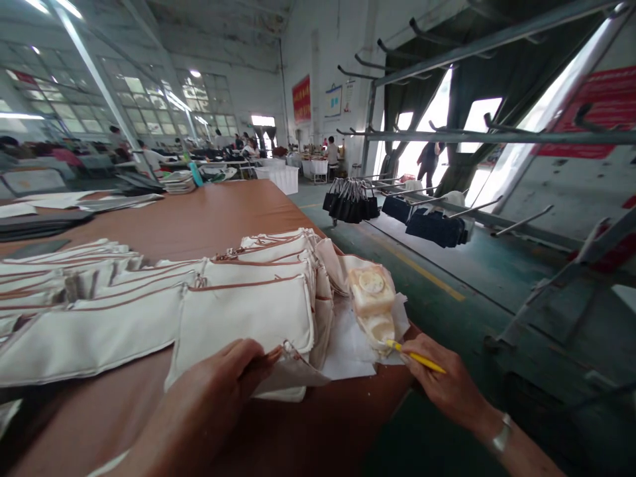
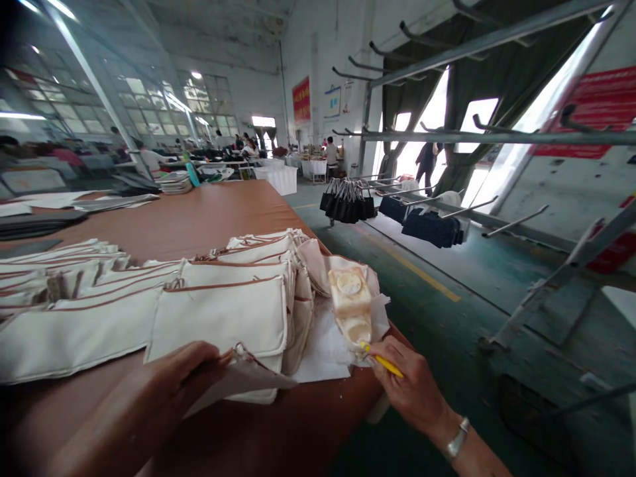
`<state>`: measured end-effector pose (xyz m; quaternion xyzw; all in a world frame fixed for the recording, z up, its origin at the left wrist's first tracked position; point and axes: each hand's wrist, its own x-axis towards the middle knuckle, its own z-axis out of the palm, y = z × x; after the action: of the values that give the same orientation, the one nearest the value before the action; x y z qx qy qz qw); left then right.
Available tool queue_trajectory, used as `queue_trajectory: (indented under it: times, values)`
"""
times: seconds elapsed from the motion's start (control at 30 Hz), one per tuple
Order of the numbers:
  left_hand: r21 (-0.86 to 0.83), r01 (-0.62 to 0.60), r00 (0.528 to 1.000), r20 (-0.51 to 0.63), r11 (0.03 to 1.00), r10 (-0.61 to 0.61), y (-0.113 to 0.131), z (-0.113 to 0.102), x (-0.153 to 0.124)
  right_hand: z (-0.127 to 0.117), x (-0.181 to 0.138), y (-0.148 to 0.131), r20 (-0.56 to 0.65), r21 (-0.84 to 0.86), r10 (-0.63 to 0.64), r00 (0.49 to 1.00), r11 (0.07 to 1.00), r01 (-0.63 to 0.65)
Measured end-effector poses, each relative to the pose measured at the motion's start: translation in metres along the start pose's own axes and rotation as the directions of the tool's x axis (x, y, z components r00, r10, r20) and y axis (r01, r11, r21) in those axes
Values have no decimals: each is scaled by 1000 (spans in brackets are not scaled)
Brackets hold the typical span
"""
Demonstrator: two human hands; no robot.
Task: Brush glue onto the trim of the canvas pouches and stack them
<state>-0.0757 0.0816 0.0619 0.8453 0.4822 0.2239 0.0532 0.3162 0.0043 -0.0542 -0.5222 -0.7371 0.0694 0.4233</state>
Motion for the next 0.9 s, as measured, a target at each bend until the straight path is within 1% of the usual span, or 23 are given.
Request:
queue_trajectory:
  times: [0.03,0.1,0.17,0.23,0.27,0.3,0.37,0.4,0.43,0.47,0.5,0.53,0.57,0.6,0.7,0.8,0.87,0.9]
  values:
    - [-58,37,998,62,998,-34,3,3,-3,1,-3,1,-10,-2,-3,1000,1000,3]
    - [-175,133,978,182,975,-101,8,7,-6,4,-10,1,-22,-1,-10,1000,1000,10]
    - [-261,203,964,224,944,-145,11,10,-7,4,-16,-1,-58,-10,20,998,1000,-21]
    - [-324,238,957,237,916,-165,14,12,-7,0,-20,-9,-147,-19,113,983,993,-117]
    - [-351,251,954,248,902,-169,16,13,-6,-4,-19,-16,-212,-5,188,959,981,-194]
    - [-373,263,950,261,890,-172,17,13,-6,-9,-17,-25,-279,39,271,921,962,-271]
    - [-412,283,940,296,866,-166,22,14,-6,-18,-7,-50,-376,232,439,816,897,-375]
    - [-430,290,936,312,855,-161,25,14,-6,-21,0,-65,-383,382,496,779,853,-355]
    - [-445,296,933,324,845,-156,28,14,-6,-23,7,-81,-373,537,533,759,791,-292]
    - [-460,298,932,330,837,-151,31,14,-7,-24,15,-95,-349,644,546,762,731,-228]
    - [-471,297,932,332,831,-145,34,14,-8,-22,21,-108,-318,704,547,775,683,-193]
    - [-482,292,933,334,826,-134,37,13,-9,-19,27,-120,-289,734,533,795,656,-173]
    - [-497,284,934,337,820,-119,40,13,-10,-15,31,-129,-276,739,516,811,654,-165]
    - [-517,272,936,339,811,-97,43,12,-11,-11,34,-136,-269,723,496,826,670,-167]
    - [-557,236,934,356,796,-27,50,9,-16,4,40,-148,-279,609,433,857,770,-190]
    - [-528,216,927,375,821,-3,56,7,-20,12,47,-152,-278,478,345,897,859,-182]
    - [-494,209,927,375,844,-10,58,7,-23,12,50,-152,-316,401,295,901,903,-155]
    - [-480,207,928,373,853,-16,58,7,-24,11,51,-151,-343,374,288,894,915,-152]
